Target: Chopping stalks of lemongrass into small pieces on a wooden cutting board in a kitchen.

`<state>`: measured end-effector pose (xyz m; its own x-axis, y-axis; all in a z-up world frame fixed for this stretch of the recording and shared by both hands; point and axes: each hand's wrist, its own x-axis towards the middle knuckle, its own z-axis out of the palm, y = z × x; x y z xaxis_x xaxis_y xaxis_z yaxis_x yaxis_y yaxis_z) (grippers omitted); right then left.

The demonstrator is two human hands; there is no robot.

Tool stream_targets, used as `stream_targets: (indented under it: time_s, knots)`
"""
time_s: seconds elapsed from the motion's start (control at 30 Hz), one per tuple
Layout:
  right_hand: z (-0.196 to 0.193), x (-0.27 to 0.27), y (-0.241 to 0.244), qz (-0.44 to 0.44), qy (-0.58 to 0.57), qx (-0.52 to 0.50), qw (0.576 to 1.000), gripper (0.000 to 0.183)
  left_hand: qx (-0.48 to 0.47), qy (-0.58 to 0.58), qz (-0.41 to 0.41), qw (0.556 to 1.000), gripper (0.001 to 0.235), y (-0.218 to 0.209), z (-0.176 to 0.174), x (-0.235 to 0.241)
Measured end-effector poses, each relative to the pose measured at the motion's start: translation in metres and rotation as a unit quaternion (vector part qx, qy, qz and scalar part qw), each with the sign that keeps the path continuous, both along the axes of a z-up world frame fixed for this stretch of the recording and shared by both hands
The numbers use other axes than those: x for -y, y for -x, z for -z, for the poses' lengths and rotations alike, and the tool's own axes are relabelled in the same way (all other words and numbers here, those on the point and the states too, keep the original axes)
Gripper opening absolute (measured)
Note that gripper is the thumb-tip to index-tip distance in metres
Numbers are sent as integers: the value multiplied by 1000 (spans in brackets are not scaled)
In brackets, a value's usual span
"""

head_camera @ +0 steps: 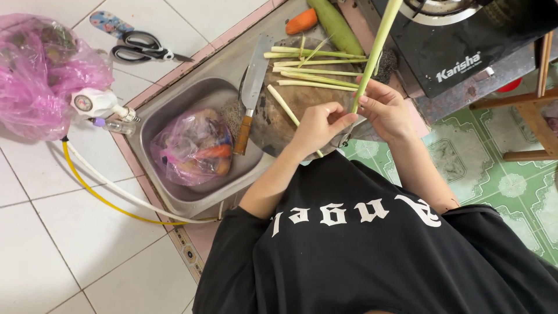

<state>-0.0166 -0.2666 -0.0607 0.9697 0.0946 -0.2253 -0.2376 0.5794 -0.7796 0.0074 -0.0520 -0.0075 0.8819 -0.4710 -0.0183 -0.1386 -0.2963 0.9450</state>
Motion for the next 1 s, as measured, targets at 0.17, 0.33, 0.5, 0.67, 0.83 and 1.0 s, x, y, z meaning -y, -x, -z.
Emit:
stream_targets:
  time_s: [0.17,0.33,0.5,0.67,0.83,1.0]
  knots:
    - [-13,-15,-8,-7,30,8,999,38,4,42,-8,999,31,5,-5,-6]
    - [17,-11,-21,-30,92,5,995,28,58,-13,-4,998,24,7,11,-18]
    - [-32,-24,-10,218,476,187,831,84,149,-101,-68,981,19,18,47,-52]
    - [-44,-21,-10,56,784,451,423,58,148,-153,35,976,21,21,57,-103]
    - [18,4,-9,-206,740,431,473,35,134,-90,85,983,22,2,78,-110]
    - [36,5,7,-214,656,152,708,33,-151,-117,-240,952,26,-6,137,-79]
